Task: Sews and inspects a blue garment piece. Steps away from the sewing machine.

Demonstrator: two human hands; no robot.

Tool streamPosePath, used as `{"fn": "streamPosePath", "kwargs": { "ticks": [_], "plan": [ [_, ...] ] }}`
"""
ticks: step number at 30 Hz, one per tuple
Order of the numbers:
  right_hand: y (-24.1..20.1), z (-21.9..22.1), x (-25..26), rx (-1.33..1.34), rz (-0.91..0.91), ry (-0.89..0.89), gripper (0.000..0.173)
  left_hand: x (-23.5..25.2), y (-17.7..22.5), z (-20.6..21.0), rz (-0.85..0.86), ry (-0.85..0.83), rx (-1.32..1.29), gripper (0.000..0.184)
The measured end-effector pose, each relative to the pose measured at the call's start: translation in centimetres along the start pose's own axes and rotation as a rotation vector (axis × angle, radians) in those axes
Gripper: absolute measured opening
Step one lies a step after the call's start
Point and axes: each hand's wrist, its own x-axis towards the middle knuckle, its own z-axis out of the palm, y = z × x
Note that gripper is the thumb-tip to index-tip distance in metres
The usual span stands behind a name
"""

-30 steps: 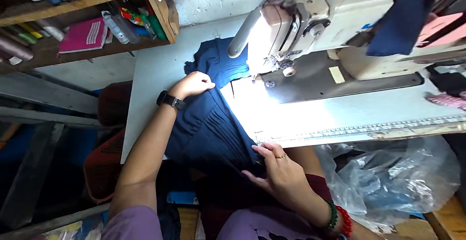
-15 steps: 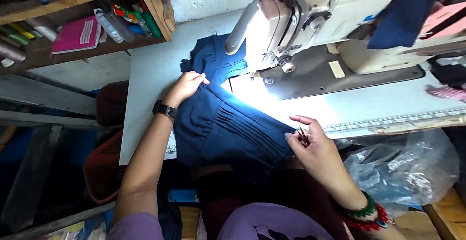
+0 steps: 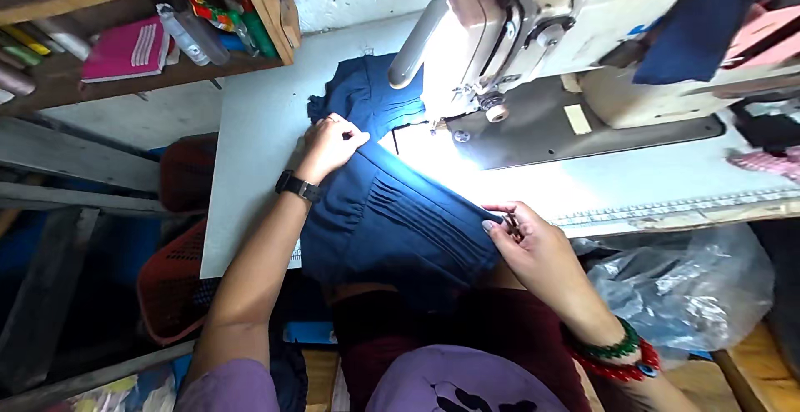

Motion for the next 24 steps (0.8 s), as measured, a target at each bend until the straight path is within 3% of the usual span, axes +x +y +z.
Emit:
{"fn": "streamPosePath", "kwargs": {
  "ticks": [3, 7, 10, 13, 15, 17, 24],
  "plan": [
    [-0.2, -0.1, 0.3, -0.026, 0.007, -0.003, 0.035, 0.5, 1.0, 0.0, -0.091, -0.005, 0.062, 0.035],
    [-0.4, -0.3, 0.4, -0.073, 0.016, -0.034, 0.038, 0.3, 0.2, -0.1, -0.021, 0.042, 0.011, 0.038],
    [-0.7, -0.4, 0.8, -0.154, -0.035, 0.011, 0.038, -0.6, 0.1, -1.0, -0.029, 0.046, -0.22, 0.037],
    [-0.8, -0.5, 1.5, -0.256, -0.034, 0.004, 0.058, -1.2, -0.7, -1.9, 0.023, -0.035, -0.389, 0.029],
    [-0.8, -0.5, 2.0, -0.3, -0.02, -0.042, 0.061, -1.1, -1.3, -1.7, 0.107, -0.06, -0.295, 0.03],
    [-0.5, -0.5, 2.3, -0.301, -0.036, -0.062, 0.053, -0.7, -1.1, -1.1, 0.135, -0.039, -0.137, 0.029],
    [0.1, -0.9, 3.1, -0.246, -0.016, -0.076, 0.04, 0.7, 0.9, -1.3, -0.101, -0.131, 0.14, 0.039]
  ]
}}
